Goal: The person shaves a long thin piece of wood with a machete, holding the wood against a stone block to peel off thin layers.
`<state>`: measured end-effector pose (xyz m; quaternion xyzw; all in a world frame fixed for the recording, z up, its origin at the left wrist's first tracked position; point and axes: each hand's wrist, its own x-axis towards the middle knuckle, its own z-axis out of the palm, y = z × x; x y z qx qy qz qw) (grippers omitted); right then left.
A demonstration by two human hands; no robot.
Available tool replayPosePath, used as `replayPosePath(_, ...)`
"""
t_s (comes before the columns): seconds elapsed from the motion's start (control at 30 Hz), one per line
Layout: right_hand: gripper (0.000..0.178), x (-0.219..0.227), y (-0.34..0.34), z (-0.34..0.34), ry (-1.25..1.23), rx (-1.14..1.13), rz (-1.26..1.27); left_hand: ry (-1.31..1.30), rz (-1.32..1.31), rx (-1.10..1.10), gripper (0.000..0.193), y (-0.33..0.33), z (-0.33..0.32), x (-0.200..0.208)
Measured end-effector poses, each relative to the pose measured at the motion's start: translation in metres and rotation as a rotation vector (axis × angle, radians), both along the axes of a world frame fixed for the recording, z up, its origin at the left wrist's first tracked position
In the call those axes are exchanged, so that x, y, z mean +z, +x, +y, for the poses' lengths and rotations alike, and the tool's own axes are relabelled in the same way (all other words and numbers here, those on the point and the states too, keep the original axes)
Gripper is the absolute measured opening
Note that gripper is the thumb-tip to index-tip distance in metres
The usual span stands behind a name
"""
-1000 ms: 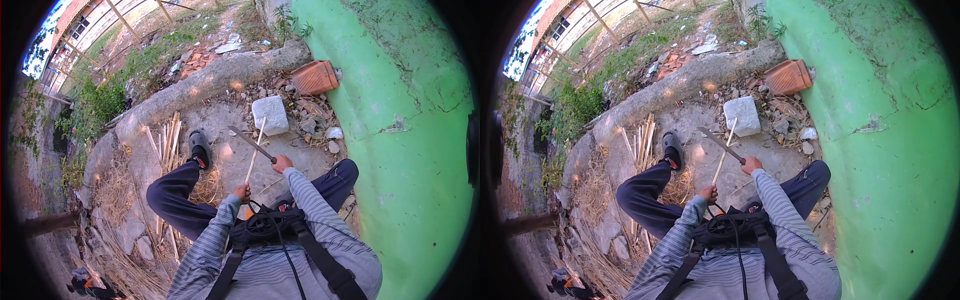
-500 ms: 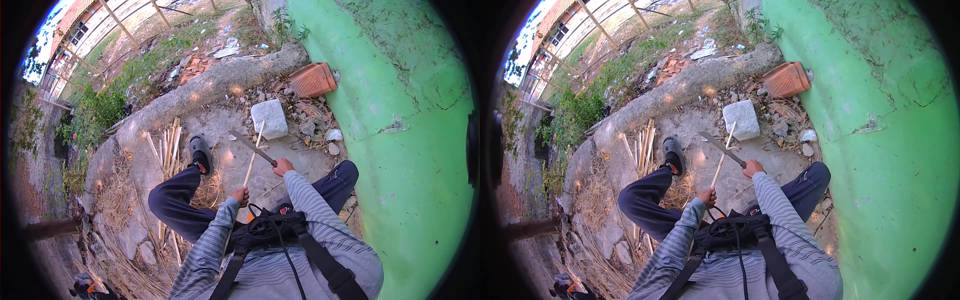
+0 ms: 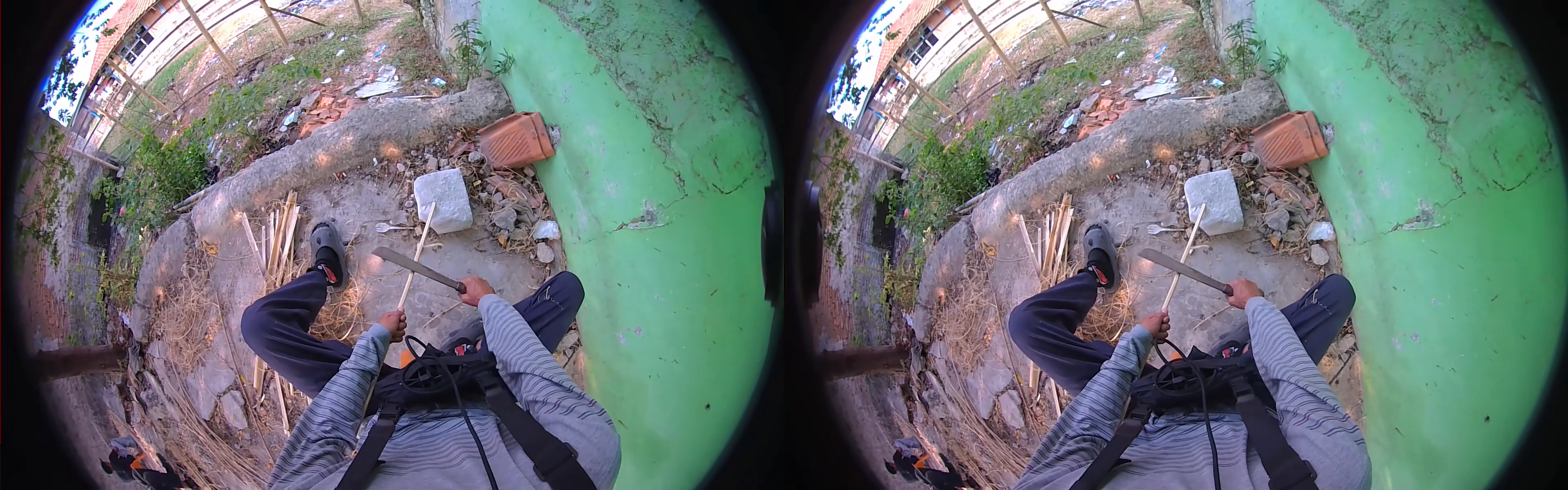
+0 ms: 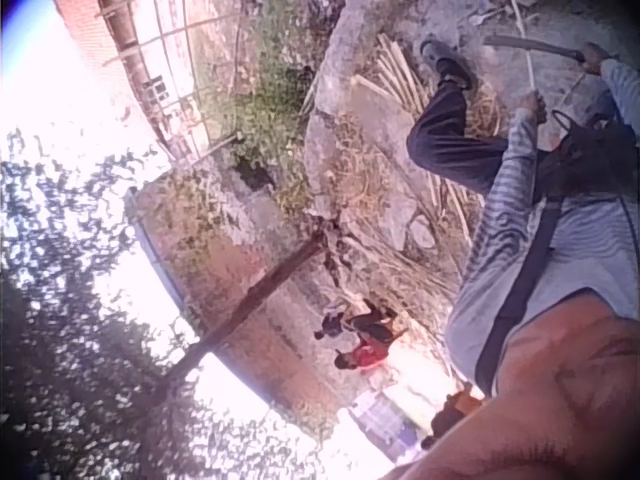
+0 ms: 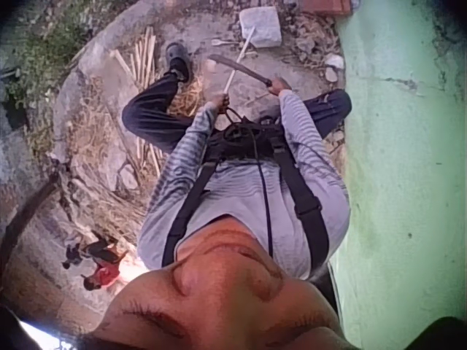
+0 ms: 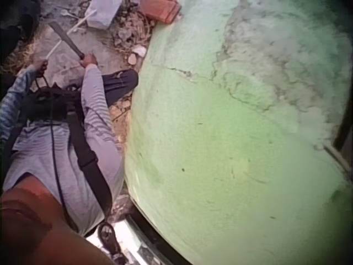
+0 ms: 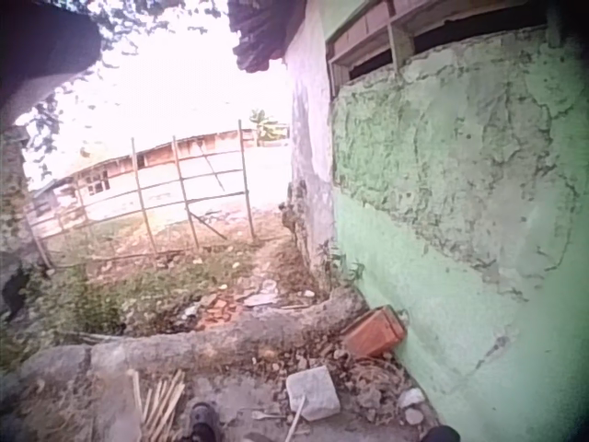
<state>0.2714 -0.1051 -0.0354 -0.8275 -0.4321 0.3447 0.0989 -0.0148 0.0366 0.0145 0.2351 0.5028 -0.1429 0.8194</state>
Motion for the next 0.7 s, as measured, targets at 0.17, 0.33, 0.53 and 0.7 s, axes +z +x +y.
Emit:
replayPosePath(0.17,0.019,-0.007,0.023,0.001,-0.092,-0.166,-0.15,0.01,-0.038,-0.014,0.039,0.005,-0.003,0.003)
replayPosePath(0.33,0.024,0.011,0.016,-0.003,-0.007,0.026,-0.04,0.018,-0.009,0.004,0.039,-0.005,-0.001,-0.004)
replayPosePath(0.53,0.023,0.0,0.034,-0.002,-0.109,-0.181,-0.116,0.025,0.008,0.004,0.038,0.015,-0.01,0.0)
replayPosePath(0.7,0.027,-0.001,0.02,-0.003,-0.068,-0.24,-0.06,0.025,0.018,-0.017,0.037,-0.001,-0.005,-0.001)
